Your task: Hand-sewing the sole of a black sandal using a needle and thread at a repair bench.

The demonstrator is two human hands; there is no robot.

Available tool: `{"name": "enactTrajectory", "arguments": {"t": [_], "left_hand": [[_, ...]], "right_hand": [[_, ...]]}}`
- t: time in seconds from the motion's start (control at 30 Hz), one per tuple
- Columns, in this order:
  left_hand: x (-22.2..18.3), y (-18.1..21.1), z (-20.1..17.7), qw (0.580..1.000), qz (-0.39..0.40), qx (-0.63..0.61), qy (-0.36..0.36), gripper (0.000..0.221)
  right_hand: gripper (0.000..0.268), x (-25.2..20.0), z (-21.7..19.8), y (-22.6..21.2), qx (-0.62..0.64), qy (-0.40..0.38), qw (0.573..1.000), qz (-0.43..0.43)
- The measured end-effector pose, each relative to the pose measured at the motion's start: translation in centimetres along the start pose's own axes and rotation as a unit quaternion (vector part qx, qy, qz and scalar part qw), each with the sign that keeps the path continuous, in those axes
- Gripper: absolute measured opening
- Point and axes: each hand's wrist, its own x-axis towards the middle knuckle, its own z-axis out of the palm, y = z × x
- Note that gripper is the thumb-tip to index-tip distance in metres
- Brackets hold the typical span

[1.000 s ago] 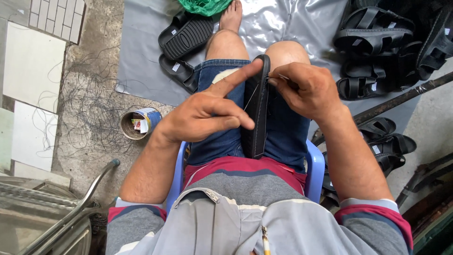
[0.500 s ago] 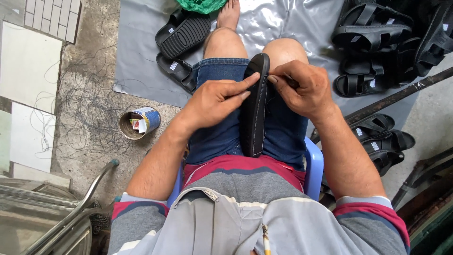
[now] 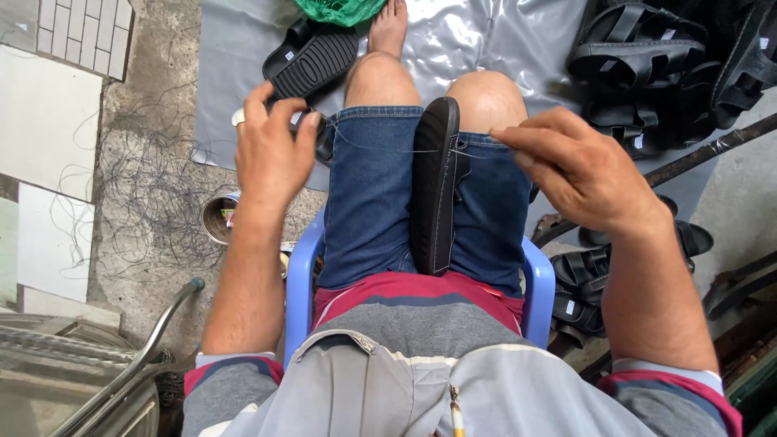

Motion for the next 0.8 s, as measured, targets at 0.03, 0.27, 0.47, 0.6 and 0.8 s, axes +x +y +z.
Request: {"name": "enactTrajectory", "arguments": {"t": [0.03, 0.27, 0.47, 0.6, 0.8], "left_hand": [[-0.1, 1.0, -0.1, 1.000, 0.001, 0.000, 0.001, 0.029], [-1.6, 5.4, 1.1, 0.877, 0.353, -0.290, -0.151, 0.048], [-1.3, 5.6, 2.5, 0.868, 0.324, -0.332, -0.174, 0.051], [-1.1, 5.5, 2.8, 0.868, 0.302, -0.347, -0.186, 0.050], [-1.1, 5.7, 2.9, 0.868, 0.275, -0.366, -0.191, 0.047]], "right_hand": [[0.030, 0.5, 0.0, 0.2, -0.001, 0.001, 1.000, -0.001], [0.037, 2.4, 0.4, 1.4, -0.112, -0.046, 0.989, -0.085], [0.040, 2.8, 0.3, 1.6, -0.083, -0.061, 0.990, -0.093], [0.041, 2.9, 0.2, 1.8, -0.098, -0.068, 0.988, -0.095], [0.034, 3.2, 0.2, 0.3, -0.269, -0.037, 0.959, -0.086]]}}
